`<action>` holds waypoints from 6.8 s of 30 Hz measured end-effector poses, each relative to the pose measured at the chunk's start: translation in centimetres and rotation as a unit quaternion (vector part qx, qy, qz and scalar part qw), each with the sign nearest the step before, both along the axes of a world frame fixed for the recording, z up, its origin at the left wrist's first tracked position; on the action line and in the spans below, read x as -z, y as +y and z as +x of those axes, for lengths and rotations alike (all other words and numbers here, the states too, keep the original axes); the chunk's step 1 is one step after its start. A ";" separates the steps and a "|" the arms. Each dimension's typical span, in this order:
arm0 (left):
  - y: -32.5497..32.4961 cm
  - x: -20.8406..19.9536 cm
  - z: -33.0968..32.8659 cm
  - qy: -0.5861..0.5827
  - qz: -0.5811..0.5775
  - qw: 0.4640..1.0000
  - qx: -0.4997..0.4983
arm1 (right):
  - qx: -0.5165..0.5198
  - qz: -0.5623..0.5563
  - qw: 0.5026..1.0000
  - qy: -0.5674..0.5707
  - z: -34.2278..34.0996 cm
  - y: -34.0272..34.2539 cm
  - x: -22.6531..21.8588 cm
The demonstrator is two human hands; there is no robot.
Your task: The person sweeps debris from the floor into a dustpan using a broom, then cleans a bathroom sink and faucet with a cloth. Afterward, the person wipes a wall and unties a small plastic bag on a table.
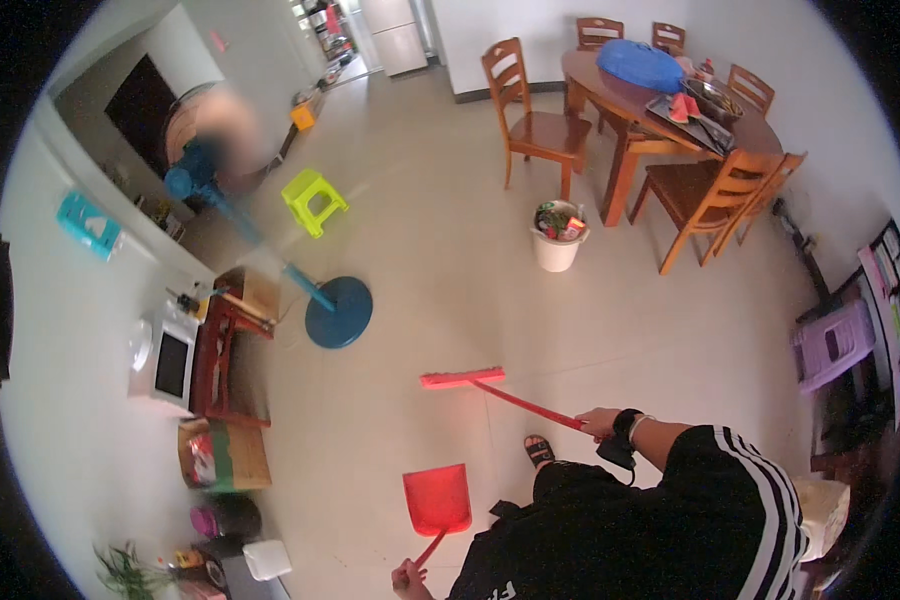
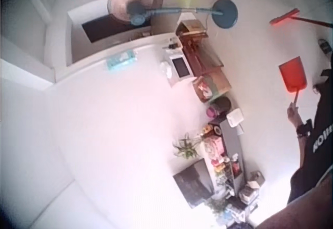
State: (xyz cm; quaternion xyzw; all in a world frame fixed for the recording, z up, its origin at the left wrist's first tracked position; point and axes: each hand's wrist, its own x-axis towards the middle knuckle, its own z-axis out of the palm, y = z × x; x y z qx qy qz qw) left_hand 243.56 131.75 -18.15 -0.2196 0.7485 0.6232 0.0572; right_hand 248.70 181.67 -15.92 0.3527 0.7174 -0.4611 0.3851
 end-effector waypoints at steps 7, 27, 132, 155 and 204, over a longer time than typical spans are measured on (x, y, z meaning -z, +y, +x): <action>13.3 -1.9 -13.1 0.068 0.014 0.989 0.131 | 0.067 0.026 0.997 0.017 6.2 7.6 3.2; 62.3 -6.2 -37.2 0.400 0.054 0.707 0.581 | 0.559 -0.062 0.827 0.026 8.7 9.3 7.8; 91.8 -7.2 -144.6 0.176 0.039 0.974 0.136 | 0.259 0.035 0.962 0.078 -118.1 78.0 3.9; 106.6 -8.4 -198.6 0.174 0.008 0.979 0.105 | 0.198 0.076 0.970 0.115 -179.1 99.4 2.6; 177.5 -11.3 -313.8 0.259 -0.109 0.837 0.469 | 0.251 0.156 0.955 0.034 -271.5 150.0 -0.2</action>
